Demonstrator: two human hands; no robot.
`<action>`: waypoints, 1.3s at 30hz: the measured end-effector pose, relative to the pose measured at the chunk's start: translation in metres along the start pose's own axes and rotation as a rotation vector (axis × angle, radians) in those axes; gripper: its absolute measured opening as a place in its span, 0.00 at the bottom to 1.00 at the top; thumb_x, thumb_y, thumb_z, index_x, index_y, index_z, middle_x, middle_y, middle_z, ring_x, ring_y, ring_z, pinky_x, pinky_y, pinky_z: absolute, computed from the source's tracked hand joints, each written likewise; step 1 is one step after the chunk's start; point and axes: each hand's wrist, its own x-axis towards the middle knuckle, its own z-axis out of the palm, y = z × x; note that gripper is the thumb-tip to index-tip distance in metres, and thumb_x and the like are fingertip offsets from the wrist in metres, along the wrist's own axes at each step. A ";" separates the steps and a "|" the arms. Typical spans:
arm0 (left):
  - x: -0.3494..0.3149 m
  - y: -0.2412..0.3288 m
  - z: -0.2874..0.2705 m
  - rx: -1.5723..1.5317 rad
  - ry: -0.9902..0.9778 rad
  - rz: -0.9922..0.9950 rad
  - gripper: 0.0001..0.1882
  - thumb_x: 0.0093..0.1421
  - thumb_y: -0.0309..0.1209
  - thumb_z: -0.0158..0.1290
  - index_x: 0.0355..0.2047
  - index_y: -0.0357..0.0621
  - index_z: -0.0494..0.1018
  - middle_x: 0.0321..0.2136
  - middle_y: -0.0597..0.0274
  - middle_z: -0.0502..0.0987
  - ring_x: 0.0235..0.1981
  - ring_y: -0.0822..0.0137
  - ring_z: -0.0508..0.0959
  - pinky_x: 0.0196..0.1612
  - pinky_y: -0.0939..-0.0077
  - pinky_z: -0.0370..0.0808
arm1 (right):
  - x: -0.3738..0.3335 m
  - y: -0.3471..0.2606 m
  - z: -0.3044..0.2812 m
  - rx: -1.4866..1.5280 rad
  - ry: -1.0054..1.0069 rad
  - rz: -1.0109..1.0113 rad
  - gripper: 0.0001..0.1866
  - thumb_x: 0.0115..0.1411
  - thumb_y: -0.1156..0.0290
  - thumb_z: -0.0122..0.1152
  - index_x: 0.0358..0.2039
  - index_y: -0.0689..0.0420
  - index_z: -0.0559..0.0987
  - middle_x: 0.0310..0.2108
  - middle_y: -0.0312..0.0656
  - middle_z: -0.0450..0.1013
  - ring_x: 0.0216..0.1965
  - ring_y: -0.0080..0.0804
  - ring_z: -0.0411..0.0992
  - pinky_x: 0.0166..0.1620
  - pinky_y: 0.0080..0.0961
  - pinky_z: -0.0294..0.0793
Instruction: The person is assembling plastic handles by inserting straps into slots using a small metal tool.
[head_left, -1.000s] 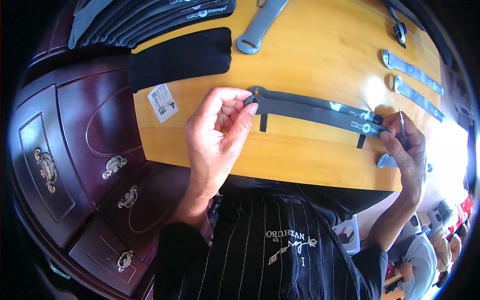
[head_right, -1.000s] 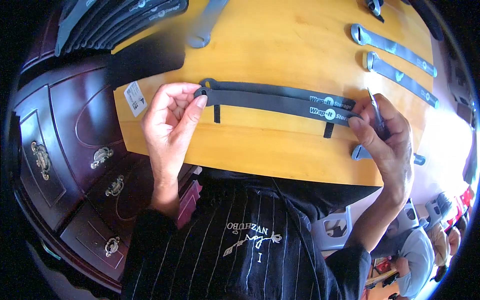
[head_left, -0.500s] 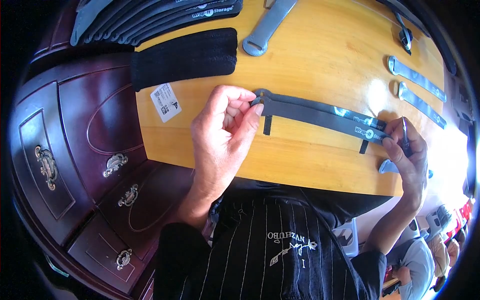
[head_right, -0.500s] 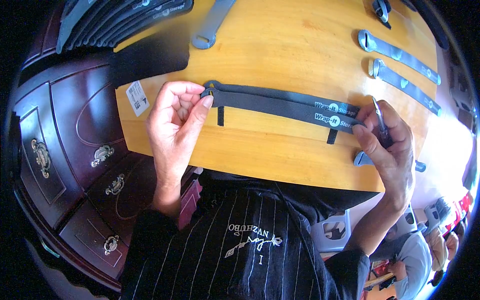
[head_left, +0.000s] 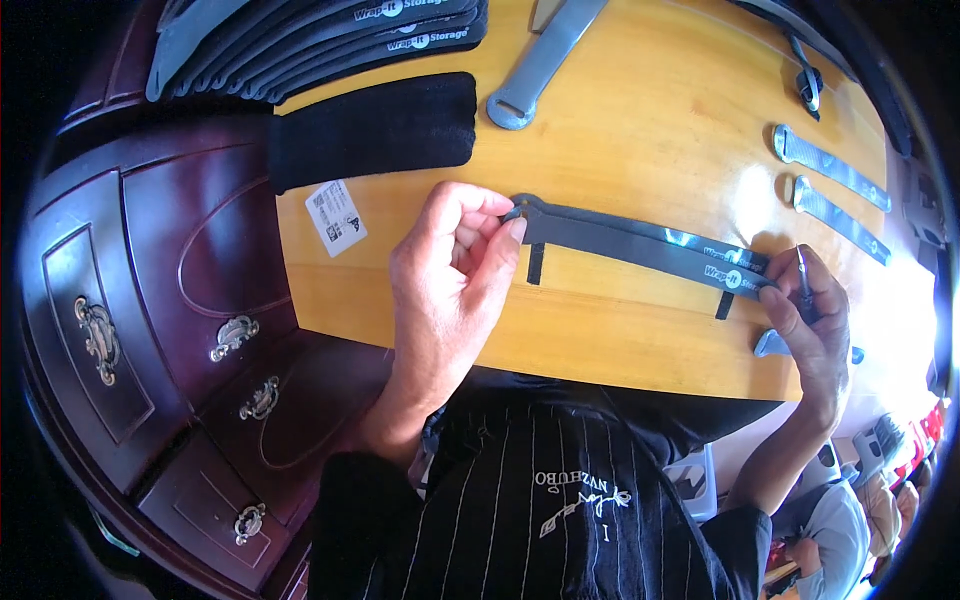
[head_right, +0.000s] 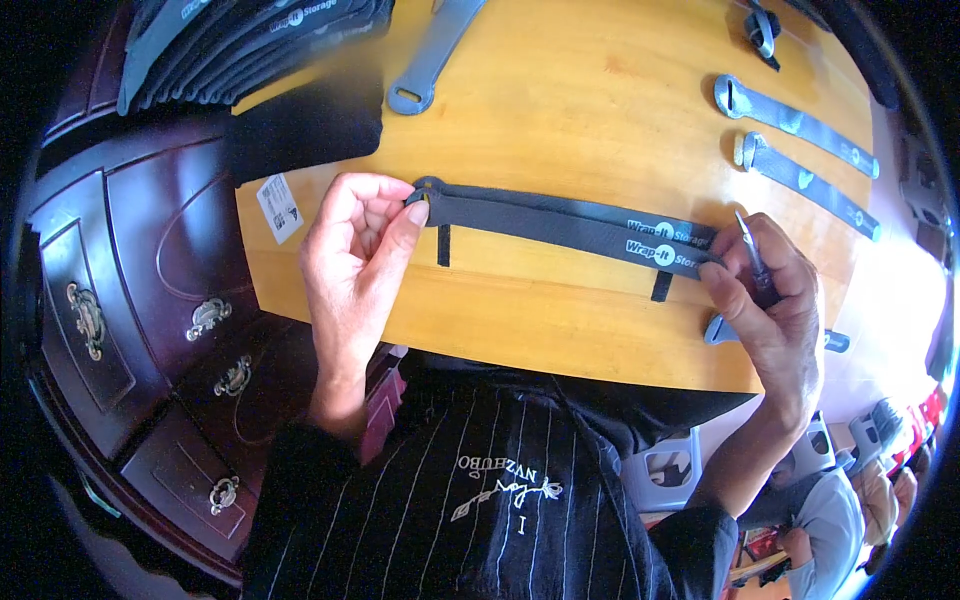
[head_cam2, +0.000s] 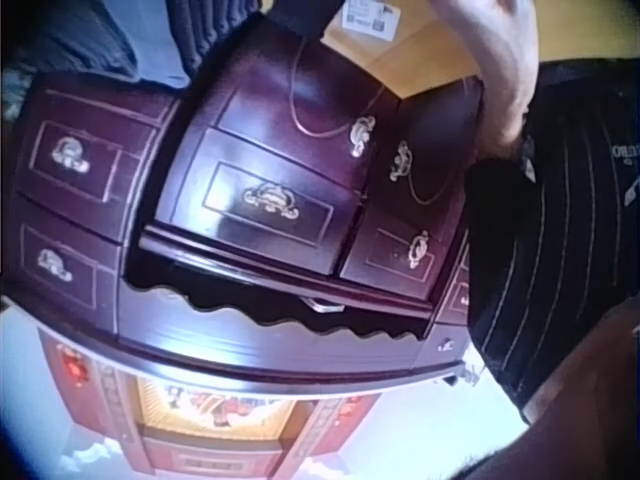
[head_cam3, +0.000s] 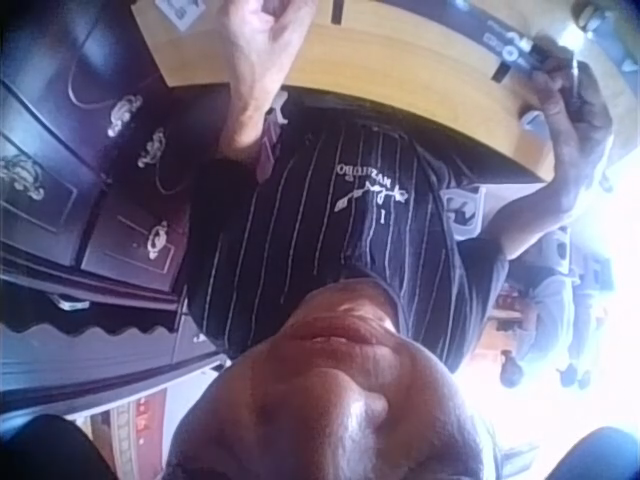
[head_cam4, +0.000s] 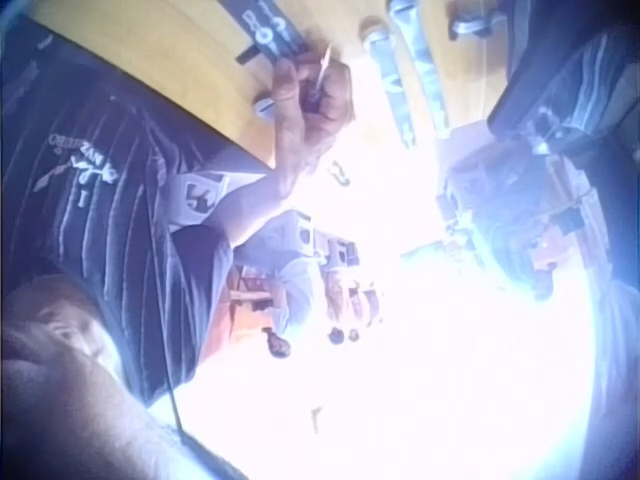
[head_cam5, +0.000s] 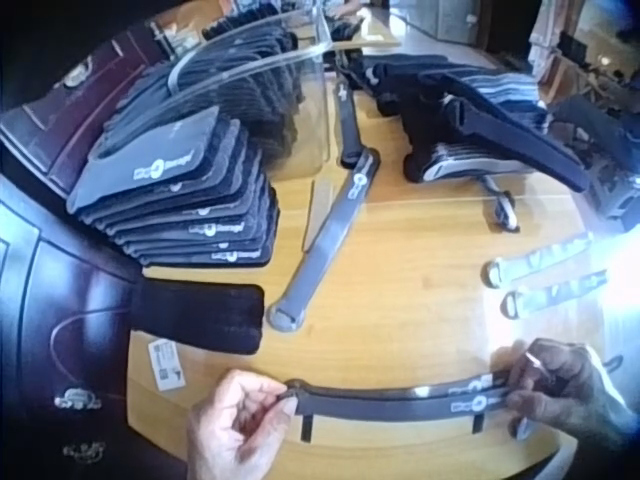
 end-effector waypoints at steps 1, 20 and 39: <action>0.000 0.001 0.000 -0.002 -0.002 0.003 0.07 0.57 0.19 0.57 0.34 0.35 0.70 0.22 0.67 0.72 0.20 0.83 0.67 0.24 0.88 0.66 | 0.000 -0.002 0.000 0.000 0.003 -0.011 0.09 0.54 0.74 0.64 0.32 0.63 0.74 0.23 0.28 0.60 0.24 0.12 0.56 0.26 0.13 0.54; -0.003 0.007 0.005 0.125 0.012 -0.100 0.08 0.58 0.22 0.57 0.36 0.38 0.69 0.25 0.71 0.68 0.25 0.83 0.65 0.29 0.90 0.64 | -0.001 -0.001 0.005 -0.225 0.099 -0.093 0.11 0.49 0.74 0.68 0.23 0.59 0.71 0.23 0.30 0.67 0.20 0.14 0.60 0.23 0.15 0.57; -0.003 0.008 0.007 0.163 -0.010 -0.059 0.09 0.59 0.19 0.55 0.40 0.37 0.71 0.24 0.71 0.68 0.24 0.84 0.64 0.27 0.91 0.62 | 0.000 0.000 0.007 -0.285 0.129 -0.137 0.10 0.50 0.73 0.66 0.23 0.59 0.72 0.21 0.34 0.64 0.18 0.19 0.60 0.22 0.19 0.58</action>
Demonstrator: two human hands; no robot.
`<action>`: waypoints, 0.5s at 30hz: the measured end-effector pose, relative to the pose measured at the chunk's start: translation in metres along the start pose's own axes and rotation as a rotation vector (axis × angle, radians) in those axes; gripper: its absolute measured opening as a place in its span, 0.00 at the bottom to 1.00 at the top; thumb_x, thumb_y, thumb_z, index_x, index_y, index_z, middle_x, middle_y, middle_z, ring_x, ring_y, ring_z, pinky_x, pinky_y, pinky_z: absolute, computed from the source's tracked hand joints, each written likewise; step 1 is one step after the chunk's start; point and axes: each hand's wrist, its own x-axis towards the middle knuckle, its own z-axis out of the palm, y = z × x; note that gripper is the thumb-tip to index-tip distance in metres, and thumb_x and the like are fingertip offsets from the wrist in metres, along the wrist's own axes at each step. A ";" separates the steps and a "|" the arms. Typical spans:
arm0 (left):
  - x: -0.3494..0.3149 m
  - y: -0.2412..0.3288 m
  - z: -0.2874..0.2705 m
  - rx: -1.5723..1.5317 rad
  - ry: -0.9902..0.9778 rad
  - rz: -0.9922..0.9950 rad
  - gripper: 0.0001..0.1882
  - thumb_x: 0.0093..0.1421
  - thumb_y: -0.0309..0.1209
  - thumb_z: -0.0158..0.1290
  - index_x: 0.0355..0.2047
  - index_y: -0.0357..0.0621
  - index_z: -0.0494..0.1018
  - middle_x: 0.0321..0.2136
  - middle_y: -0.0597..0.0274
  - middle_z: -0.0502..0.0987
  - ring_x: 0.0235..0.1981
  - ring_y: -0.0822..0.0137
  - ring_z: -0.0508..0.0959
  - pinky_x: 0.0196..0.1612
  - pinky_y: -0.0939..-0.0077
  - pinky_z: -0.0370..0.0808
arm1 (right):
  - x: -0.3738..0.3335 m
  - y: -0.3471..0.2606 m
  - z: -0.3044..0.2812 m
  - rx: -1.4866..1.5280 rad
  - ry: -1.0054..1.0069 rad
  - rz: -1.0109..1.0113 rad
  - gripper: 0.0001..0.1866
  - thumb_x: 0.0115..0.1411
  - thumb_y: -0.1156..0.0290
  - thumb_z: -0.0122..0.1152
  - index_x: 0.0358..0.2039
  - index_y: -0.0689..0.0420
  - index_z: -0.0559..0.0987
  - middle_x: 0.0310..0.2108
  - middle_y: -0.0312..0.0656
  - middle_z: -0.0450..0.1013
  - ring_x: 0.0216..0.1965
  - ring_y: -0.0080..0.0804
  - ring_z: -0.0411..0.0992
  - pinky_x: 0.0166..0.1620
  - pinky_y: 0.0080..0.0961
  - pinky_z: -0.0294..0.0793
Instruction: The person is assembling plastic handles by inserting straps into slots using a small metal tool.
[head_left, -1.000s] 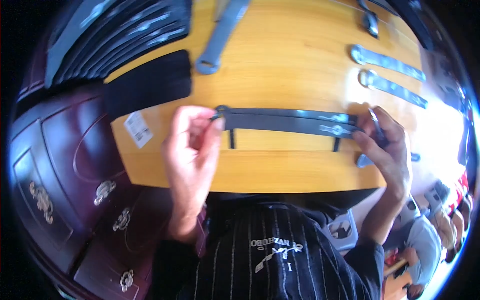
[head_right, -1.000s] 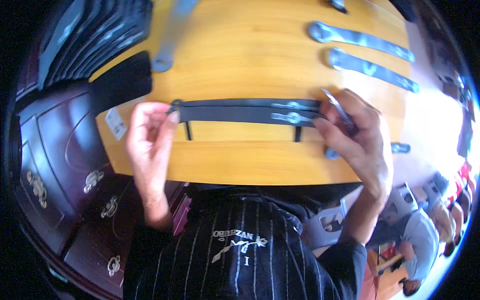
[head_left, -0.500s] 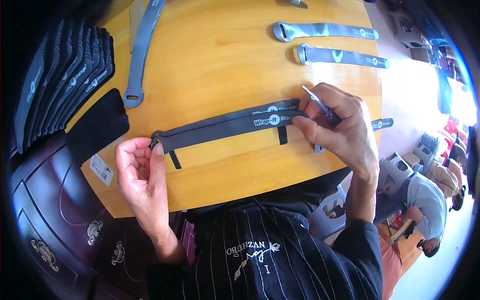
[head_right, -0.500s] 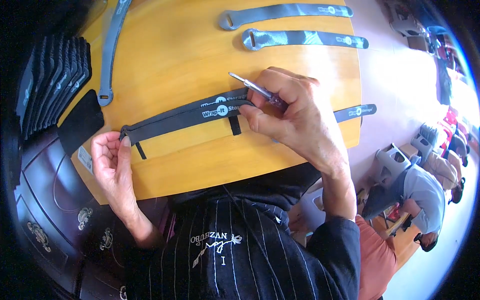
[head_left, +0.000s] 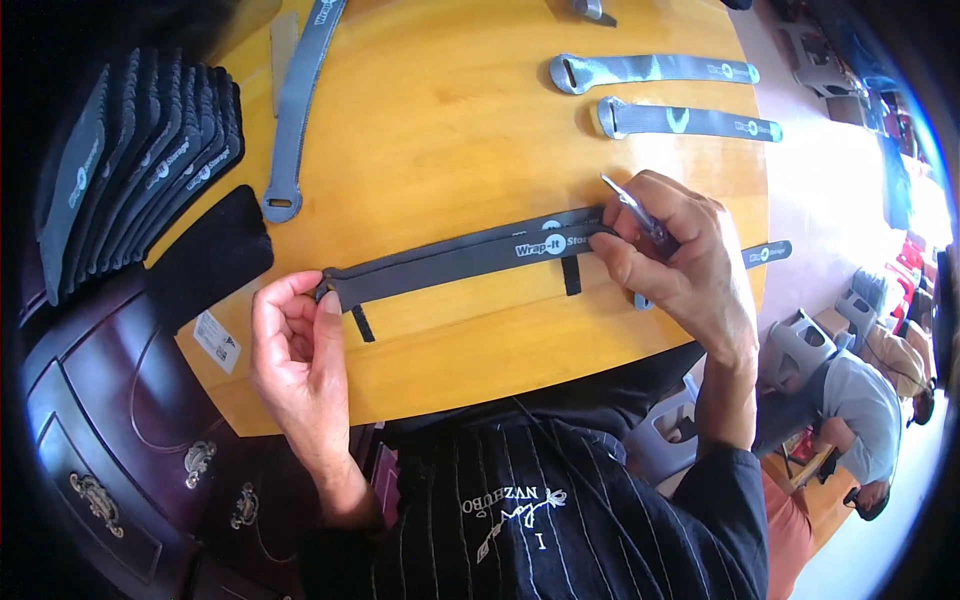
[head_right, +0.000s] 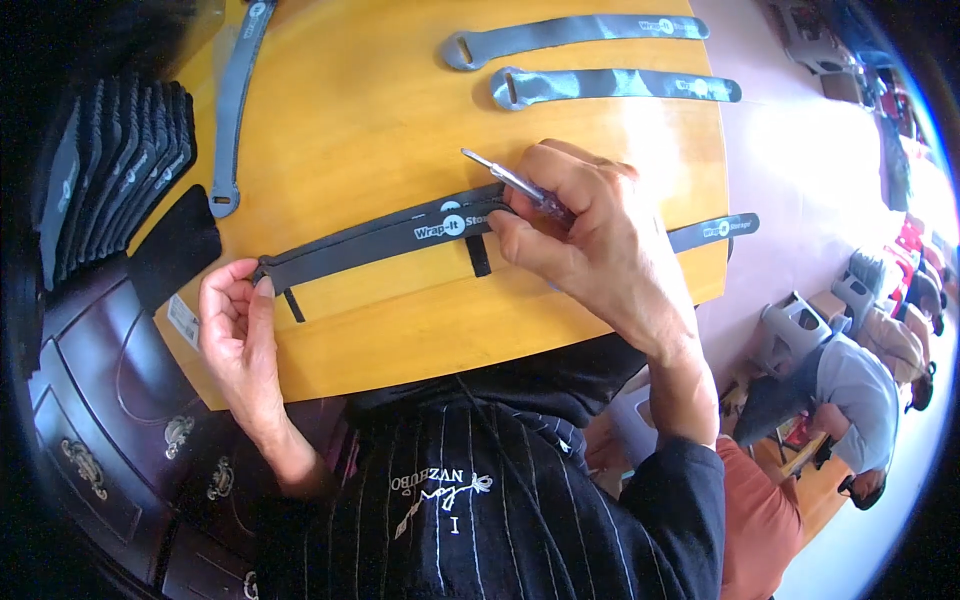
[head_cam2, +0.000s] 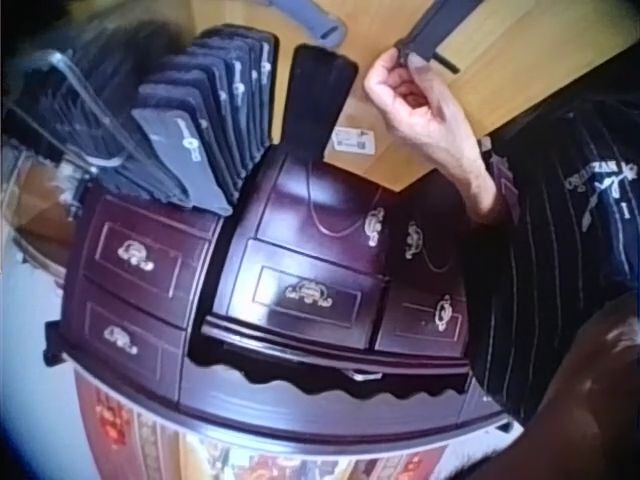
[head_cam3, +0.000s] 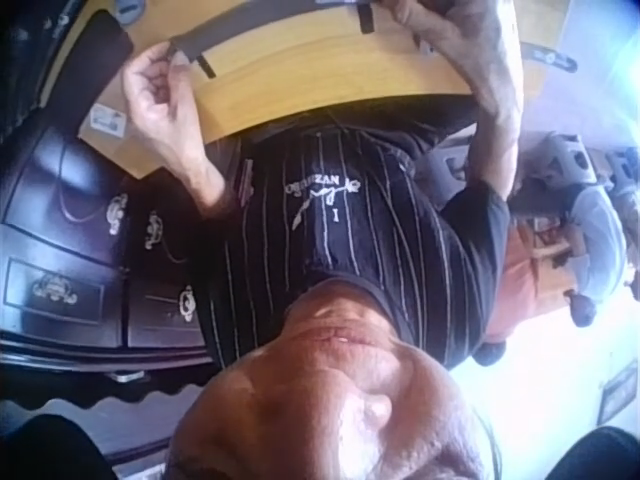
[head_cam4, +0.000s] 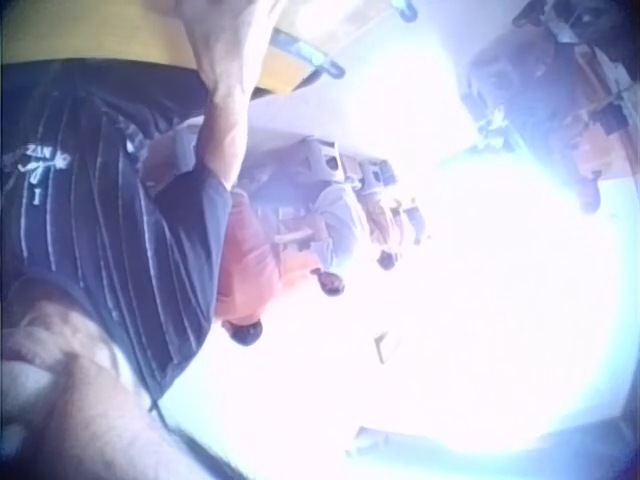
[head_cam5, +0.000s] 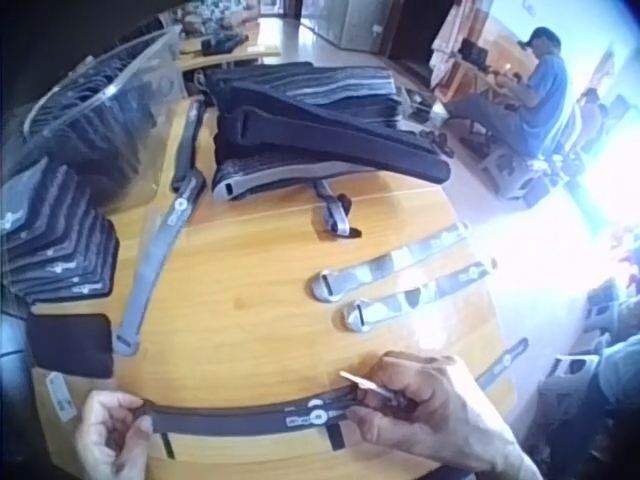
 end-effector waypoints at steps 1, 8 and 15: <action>0.000 0.001 0.000 0.005 0.003 0.001 0.09 0.59 0.19 0.55 0.40 0.37 0.71 0.24 0.71 0.68 0.24 0.84 0.64 0.27 0.91 0.62 | -0.001 -0.001 0.001 -0.017 0.018 -0.011 0.10 0.50 0.72 0.66 0.23 0.59 0.71 0.21 0.34 0.64 0.18 0.19 0.59 0.23 0.19 0.58; 0.000 0.001 0.001 -0.010 -0.001 0.000 0.08 0.59 0.20 0.55 0.40 0.36 0.71 0.24 0.71 0.68 0.24 0.83 0.64 0.26 0.90 0.62 | -0.002 -0.007 0.001 -0.021 0.014 0.103 0.11 0.50 0.70 0.66 0.24 0.59 0.70 0.20 0.34 0.62 0.20 0.23 0.59 0.25 0.22 0.59; -0.001 0.000 -0.001 0.032 0.014 0.018 0.07 0.59 0.21 0.55 0.39 0.37 0.72 0.23 0.71 0.68 0.22 0.83 0.65 0.25 0.89 0.63 | -0.002 -0.010 0.003 -0.073 0.035 0.030 0.10 0.50 0.71 0.63 0.26 0.60 0.71 0.20 0.35 0.59 0.20 0.24 0.58 0.26 0.23 0.59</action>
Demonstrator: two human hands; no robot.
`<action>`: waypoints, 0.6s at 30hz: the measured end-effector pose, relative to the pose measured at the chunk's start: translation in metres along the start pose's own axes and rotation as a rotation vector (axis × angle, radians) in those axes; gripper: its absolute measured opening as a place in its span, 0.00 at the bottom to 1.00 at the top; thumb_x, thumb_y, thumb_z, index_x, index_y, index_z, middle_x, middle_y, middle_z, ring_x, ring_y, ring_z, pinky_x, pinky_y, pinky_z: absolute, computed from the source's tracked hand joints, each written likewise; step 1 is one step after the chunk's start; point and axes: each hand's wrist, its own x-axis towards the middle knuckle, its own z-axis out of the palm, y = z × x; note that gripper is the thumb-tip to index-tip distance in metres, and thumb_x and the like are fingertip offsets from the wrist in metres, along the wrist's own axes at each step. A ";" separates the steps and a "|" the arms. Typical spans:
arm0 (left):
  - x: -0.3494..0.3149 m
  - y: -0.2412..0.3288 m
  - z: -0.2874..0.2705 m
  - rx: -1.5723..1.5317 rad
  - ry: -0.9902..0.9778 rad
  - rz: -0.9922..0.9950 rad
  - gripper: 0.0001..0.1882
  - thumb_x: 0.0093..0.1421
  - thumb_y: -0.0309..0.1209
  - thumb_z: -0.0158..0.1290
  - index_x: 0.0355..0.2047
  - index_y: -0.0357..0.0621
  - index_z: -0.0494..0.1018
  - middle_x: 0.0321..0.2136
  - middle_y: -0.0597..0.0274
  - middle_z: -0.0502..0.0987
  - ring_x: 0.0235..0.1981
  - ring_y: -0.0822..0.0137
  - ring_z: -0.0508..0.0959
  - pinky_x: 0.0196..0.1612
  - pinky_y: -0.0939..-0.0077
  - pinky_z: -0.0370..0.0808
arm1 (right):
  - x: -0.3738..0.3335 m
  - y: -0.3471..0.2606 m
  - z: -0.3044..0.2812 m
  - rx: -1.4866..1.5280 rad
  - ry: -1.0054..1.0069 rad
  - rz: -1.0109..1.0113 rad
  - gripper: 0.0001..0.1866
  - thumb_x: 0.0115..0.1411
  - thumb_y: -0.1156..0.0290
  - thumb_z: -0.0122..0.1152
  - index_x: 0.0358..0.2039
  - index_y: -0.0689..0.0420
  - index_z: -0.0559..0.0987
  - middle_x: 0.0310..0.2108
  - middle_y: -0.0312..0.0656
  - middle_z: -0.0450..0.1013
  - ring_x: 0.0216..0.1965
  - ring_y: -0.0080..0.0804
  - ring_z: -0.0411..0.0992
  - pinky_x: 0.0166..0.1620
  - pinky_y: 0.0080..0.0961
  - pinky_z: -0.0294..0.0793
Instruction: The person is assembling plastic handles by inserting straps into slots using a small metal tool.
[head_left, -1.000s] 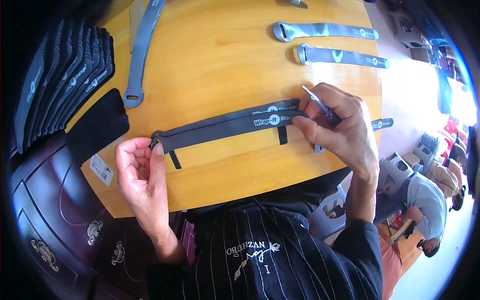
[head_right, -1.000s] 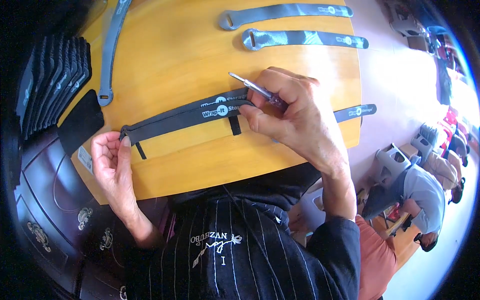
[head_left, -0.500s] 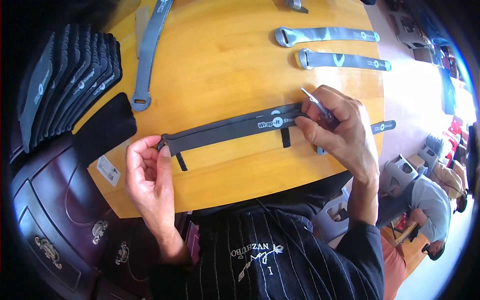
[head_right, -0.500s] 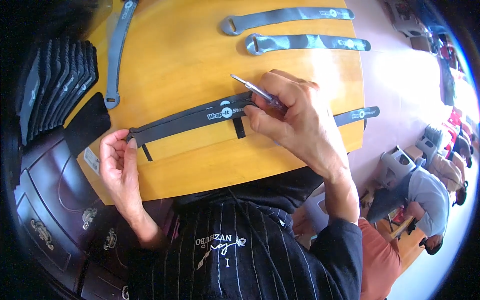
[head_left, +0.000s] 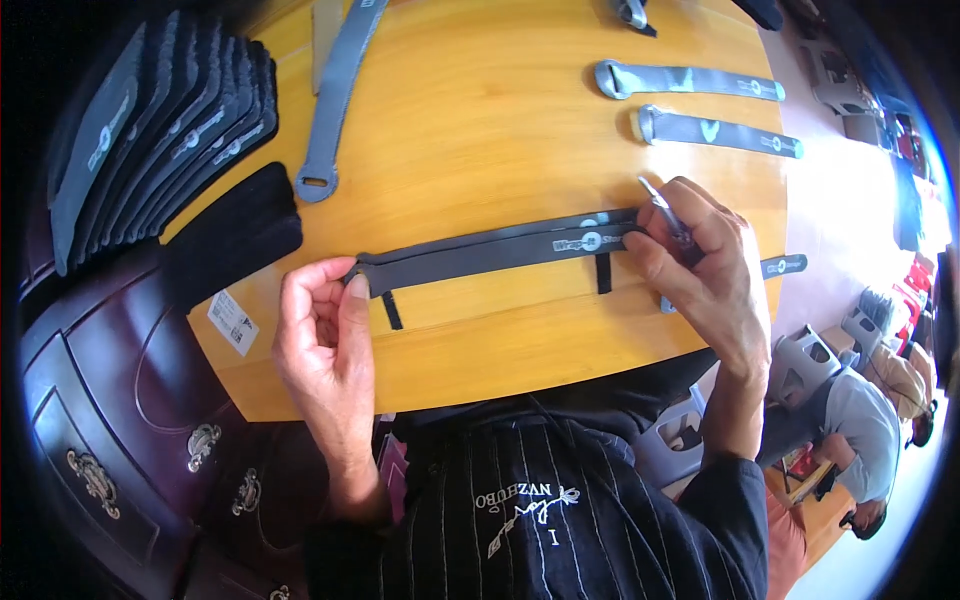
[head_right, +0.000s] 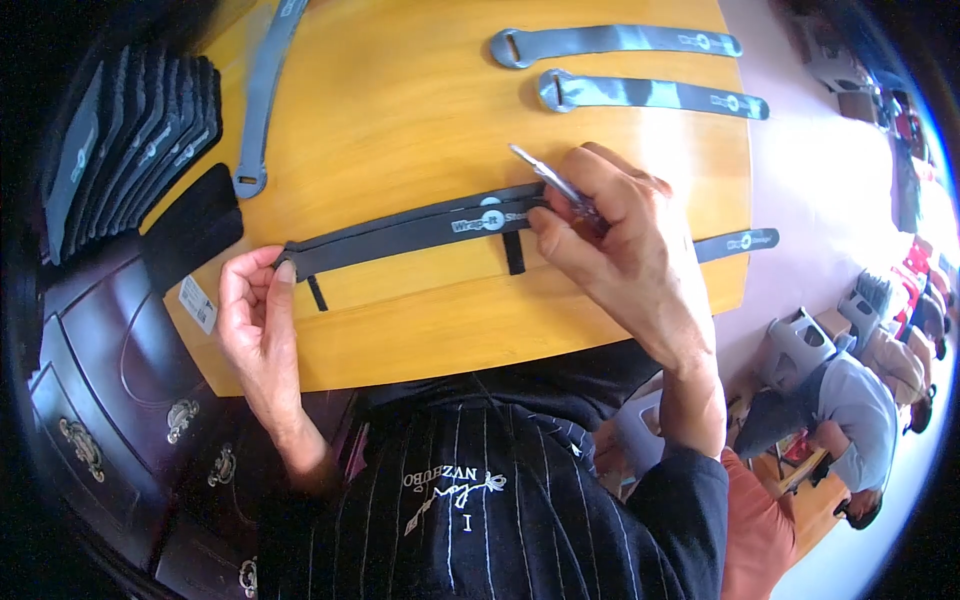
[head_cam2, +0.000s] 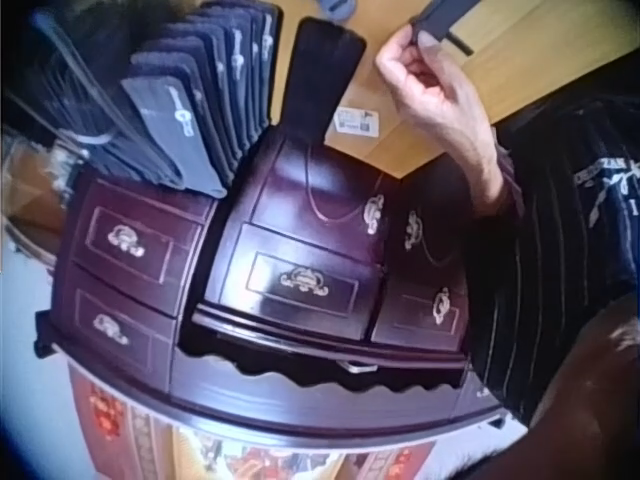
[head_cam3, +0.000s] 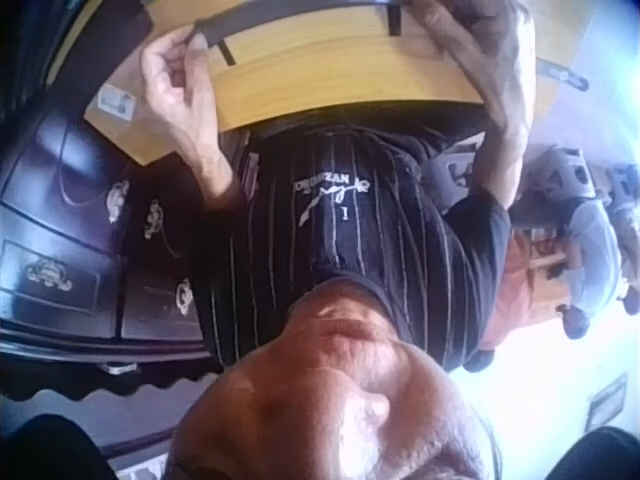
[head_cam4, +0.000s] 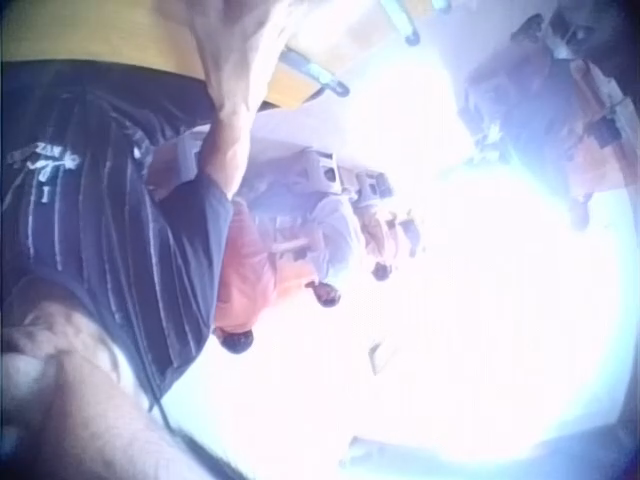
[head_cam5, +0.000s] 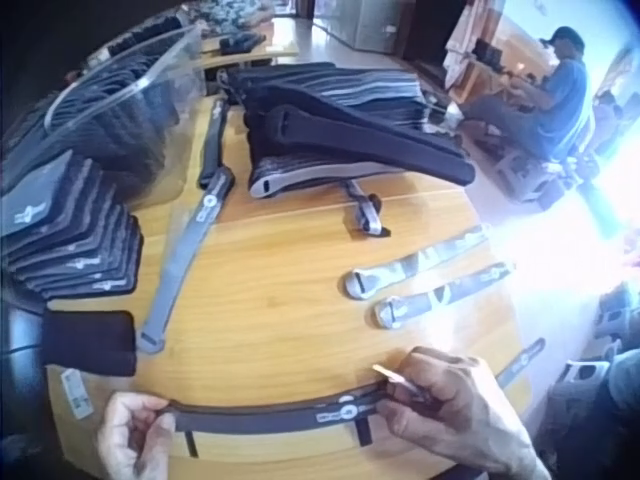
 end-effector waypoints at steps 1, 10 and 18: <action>0.000 0.001 0.001 0.010 0.009 -0.005 0.07 0.59 0.21 0.55 0.39 0.37 0.72 0.23 0.71 0.68 0.22 0.83 0.65 0.25 0.89 0.63 | 0.000 0.000 0.001 0.013 -0.004 0.033 0.10 0.50 0.71 0.63 0.26 0.61 0.71 0.20 0.35 0.59 0.20 0.24 0.58 0.26 0.23 0.58; 0.000 0.004 0.006 0.031 0.062 0.022 0.10 0.57 0.16 0.53 0.40 0.37 0.69 0.20 0.67 0.67 0.18 0.80 0.64 0.22 0.85 0.63 | 0.002 -0.004 -0.002 0.182 -0.064 0.224 0.09 0.52 0.71 0.62 0.28 0.61 0.71 0.20 0.28 0.58 0.23 0.18 0.55 0.27 0.19 0.55; -0.005 0.001 0.008 0.075 0.041 0.071 0.11 0.57 0.17 0.53 0.40 0.37 0.70 0.20 0.67 0.64 0.19 0.77 0.62 0.23 0.82 0.64 | -0.002 0.002 -0.001 0.238 -0.028 0.182 0.10 0.51 0.70 0.63 0.28 0.61 0.71 0.21 0.30 0.59 0.22 0.19 0.56 0.26 0.19 0.55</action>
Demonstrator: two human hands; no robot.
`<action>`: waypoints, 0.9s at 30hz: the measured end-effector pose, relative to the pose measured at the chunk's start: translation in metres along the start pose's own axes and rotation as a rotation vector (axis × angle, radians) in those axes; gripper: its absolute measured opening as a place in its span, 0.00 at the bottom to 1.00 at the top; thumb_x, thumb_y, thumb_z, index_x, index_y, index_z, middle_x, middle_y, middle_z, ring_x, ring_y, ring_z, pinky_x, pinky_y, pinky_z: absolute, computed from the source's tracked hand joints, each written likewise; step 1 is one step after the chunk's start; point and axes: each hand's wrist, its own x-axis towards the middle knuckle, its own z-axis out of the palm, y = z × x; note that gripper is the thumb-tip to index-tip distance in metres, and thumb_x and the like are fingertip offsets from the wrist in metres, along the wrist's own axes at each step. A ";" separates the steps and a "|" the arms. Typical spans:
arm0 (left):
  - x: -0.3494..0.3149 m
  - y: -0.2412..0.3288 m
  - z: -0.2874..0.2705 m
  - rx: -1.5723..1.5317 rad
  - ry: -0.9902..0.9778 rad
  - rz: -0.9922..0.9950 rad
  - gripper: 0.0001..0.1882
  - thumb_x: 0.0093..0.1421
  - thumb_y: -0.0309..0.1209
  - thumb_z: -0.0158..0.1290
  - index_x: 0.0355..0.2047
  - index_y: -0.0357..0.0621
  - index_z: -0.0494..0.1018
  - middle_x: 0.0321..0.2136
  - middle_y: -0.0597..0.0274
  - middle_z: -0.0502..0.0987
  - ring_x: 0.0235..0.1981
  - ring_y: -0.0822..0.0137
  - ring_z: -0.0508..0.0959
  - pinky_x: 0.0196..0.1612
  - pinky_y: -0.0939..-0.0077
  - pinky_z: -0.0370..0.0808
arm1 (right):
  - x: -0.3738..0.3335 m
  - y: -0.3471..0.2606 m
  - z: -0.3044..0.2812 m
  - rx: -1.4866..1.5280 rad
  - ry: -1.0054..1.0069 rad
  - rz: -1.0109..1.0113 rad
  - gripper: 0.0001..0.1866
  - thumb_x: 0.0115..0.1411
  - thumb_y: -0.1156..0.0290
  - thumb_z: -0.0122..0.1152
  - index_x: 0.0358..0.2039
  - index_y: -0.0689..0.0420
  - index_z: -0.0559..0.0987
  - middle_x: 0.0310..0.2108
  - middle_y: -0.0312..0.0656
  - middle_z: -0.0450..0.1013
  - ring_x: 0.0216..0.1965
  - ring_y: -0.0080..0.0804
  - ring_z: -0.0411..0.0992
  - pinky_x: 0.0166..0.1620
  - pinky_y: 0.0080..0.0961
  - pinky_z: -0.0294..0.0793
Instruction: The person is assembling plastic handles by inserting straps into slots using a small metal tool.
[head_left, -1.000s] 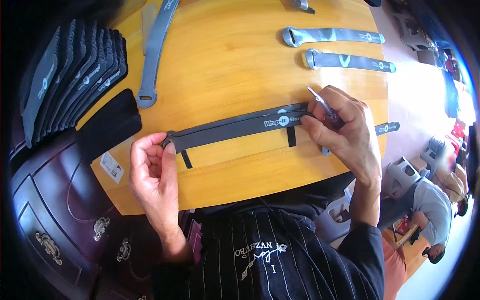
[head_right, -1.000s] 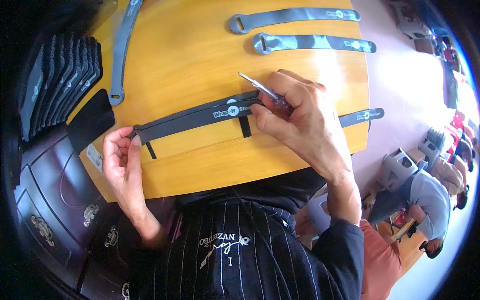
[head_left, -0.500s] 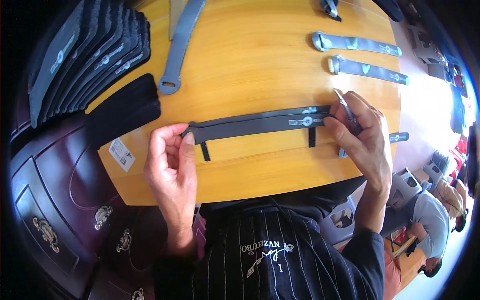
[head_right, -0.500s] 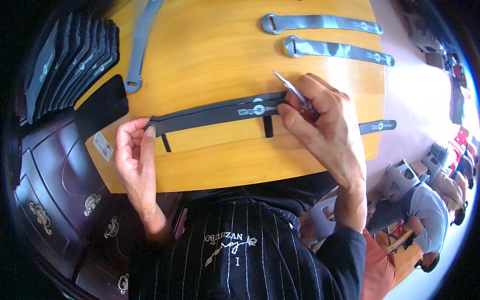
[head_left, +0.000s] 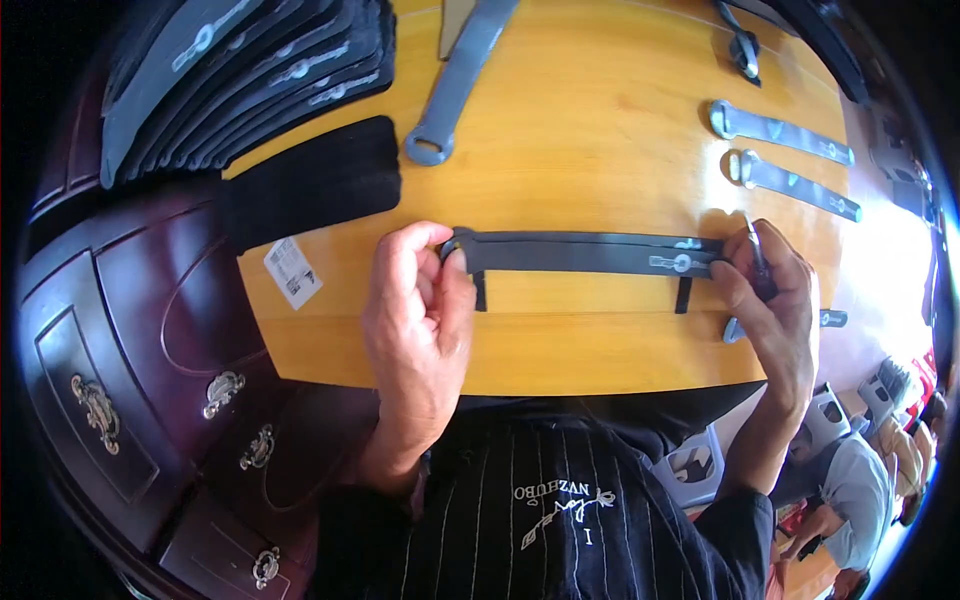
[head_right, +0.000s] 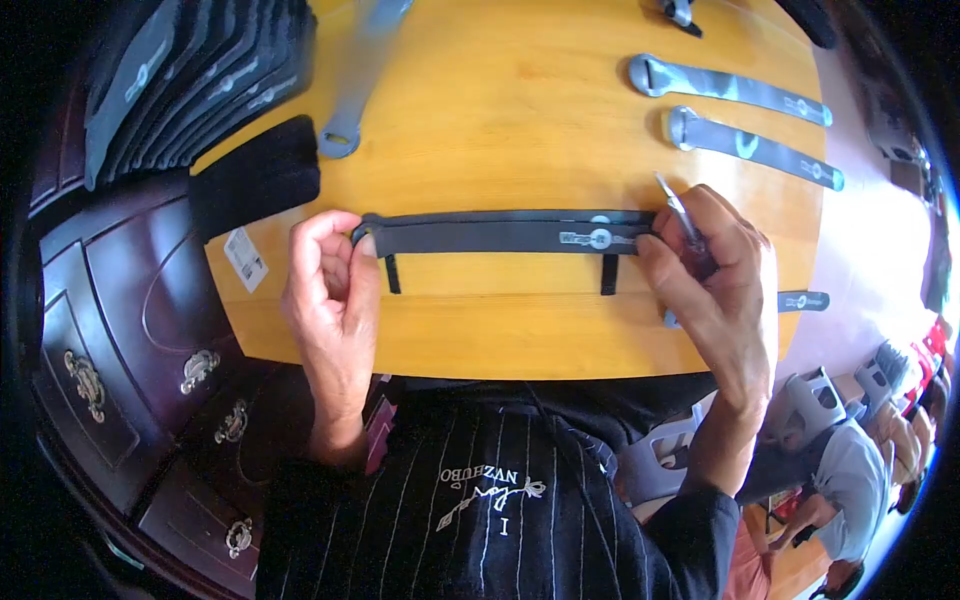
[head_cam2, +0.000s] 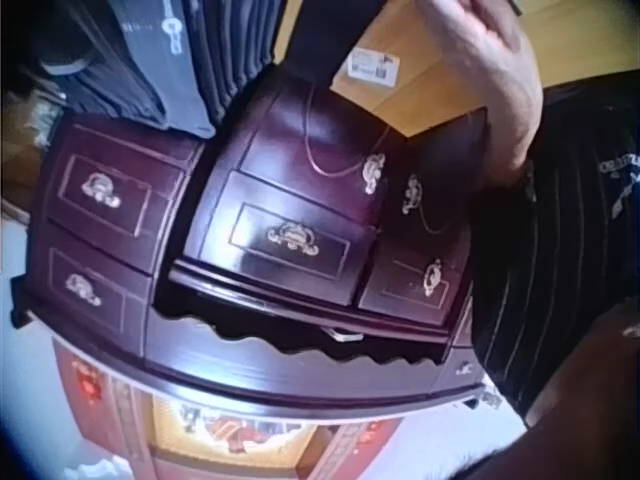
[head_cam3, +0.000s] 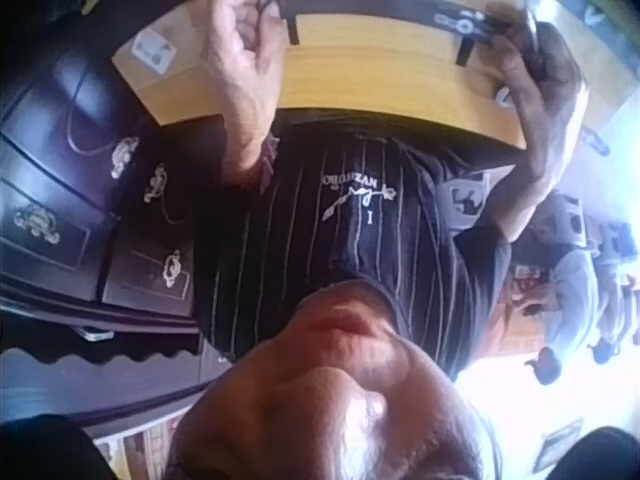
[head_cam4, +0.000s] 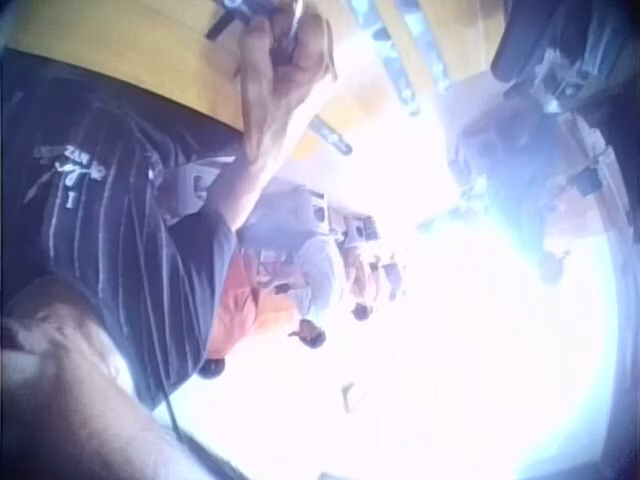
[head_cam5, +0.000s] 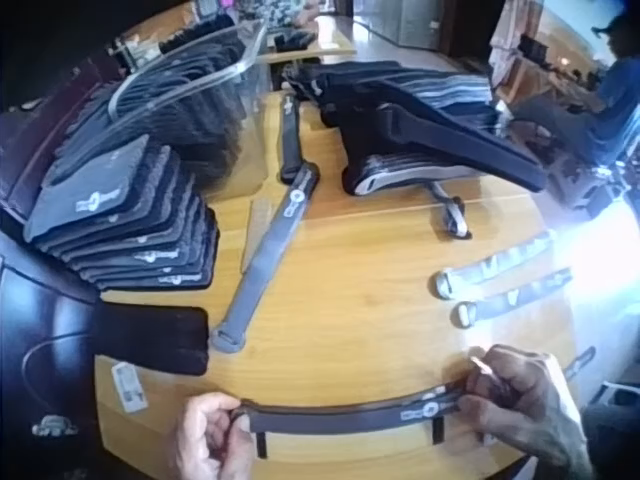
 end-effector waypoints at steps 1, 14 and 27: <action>-0.001 0.001 0.002 0.000 0.002 -0.017 0.10 0.58 0.17 0.53 0.41 0.38 0.70 0.20 0.67 0.64 0.19 0.78 0.62 0.22 0.82 0.63 | 0.001 0.002 0.002 -0.079 0.015 -0.031 0.10 0.51 0.71 0.62 0.27 0.61 0.70 0.21 0.30 0.59 0.22 0.19 0.56 0.26 0.19 0.56; 0.001 0.000 0.003 -0.009 0.004 0.007 0.07 0.60 0.20 0.52 0.39 0.38 0.70 0.23 0.70 0.64 0.22 0.80 0.61 0.23 0.86 0.60 | 0.001 -0.002 0.003 -0.186 0.076 -0.100 0.12 0.47 0.72 0.64 0.22 0.59 0.68 0.19 0.34 0.59 0.20 0.23 0.56 0.24 0.22 0.57; 0.006 0.016 -0.006 0.038 -0.013 -0.066 0.06 0.61 0.22 0.51 0.38 0.38 0.70 0.22 0.69 0.65 0.21 0.78 0.62 0.24 0.81 0.63 | 0.002 -0.015 0.004 -0.357 0.084 -0.176 0.10 0.48 0.74 0.58 0.23 0.63 0.65 0.23 0.51 0.63 0.26 0.52 0.67 0.31 0.39 0.66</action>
